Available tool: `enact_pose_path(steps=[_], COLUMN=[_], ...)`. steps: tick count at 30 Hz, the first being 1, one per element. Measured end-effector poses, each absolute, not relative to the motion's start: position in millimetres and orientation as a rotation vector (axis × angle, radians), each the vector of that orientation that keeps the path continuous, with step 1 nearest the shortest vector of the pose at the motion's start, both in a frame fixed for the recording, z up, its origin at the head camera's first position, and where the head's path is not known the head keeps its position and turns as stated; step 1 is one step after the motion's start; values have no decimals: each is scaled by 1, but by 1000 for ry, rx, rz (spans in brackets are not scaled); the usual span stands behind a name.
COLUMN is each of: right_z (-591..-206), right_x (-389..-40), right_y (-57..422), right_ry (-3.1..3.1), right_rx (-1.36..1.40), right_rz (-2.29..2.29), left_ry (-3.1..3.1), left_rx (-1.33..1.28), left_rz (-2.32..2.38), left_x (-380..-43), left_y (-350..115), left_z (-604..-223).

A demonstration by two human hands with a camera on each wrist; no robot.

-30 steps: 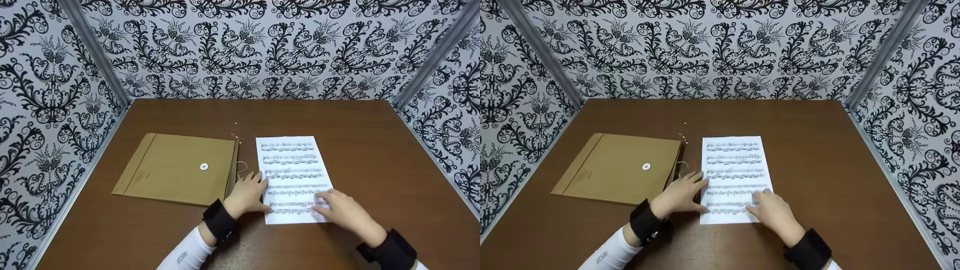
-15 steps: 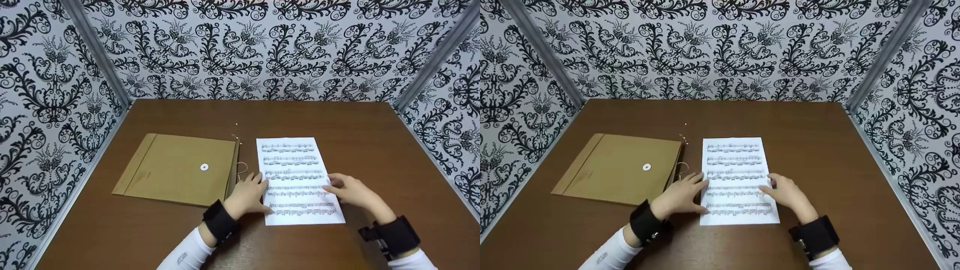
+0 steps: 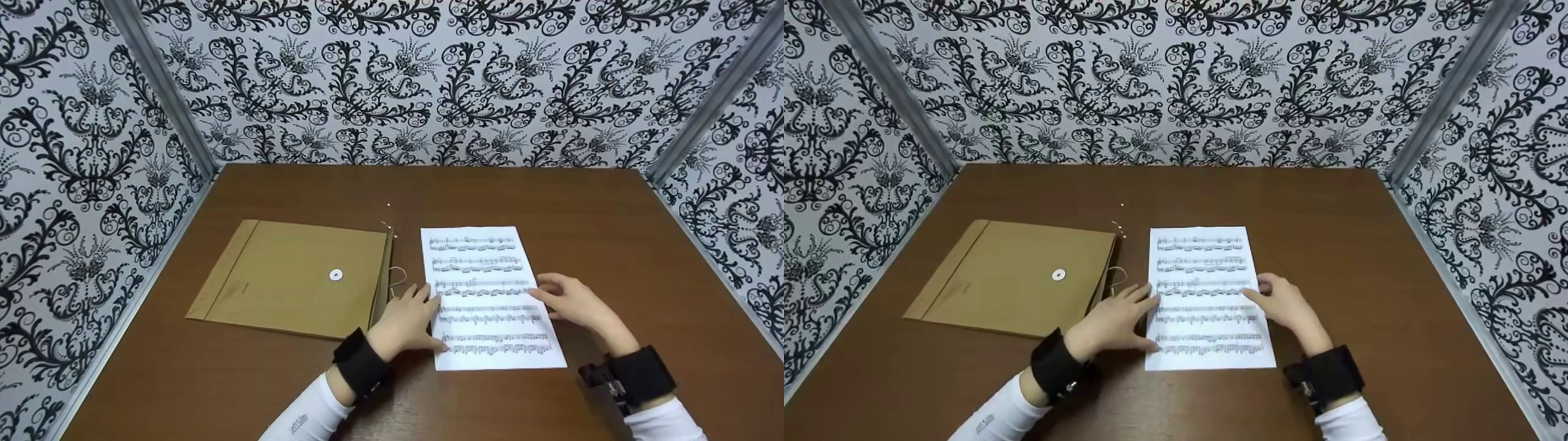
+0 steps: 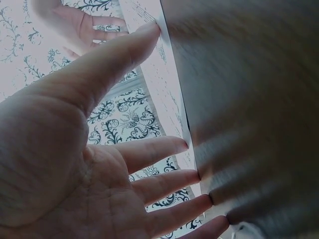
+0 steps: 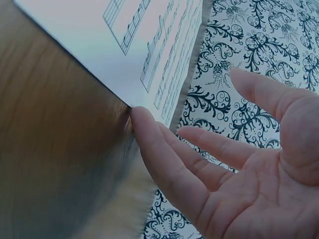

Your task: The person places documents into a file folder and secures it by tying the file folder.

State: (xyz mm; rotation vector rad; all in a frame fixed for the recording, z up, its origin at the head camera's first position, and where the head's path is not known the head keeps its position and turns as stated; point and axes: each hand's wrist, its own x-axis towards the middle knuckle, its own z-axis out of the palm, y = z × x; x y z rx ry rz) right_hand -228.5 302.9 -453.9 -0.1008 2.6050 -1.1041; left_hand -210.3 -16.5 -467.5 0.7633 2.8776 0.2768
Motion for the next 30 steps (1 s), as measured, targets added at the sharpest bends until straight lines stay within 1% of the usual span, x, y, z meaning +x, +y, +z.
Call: enact_pose_path(steps=[6, 15, 30], right_z=[-456, -459, -461], right_x=[-231, -234, -246], right_y=[306, 306, 264], right_ry=[2543, 2337, 2272], right_rx=[-100, -27, -6], right_rz=[-1196, -1410, -1392], left_ry=[2881, 2878, 2874], left_rx=[766, 760, 763], left_rz=[281, 280, 253], left_x=[-210, -212, -213], left_y=[-17, -16, -17], left_z=[-468, -470, -473])
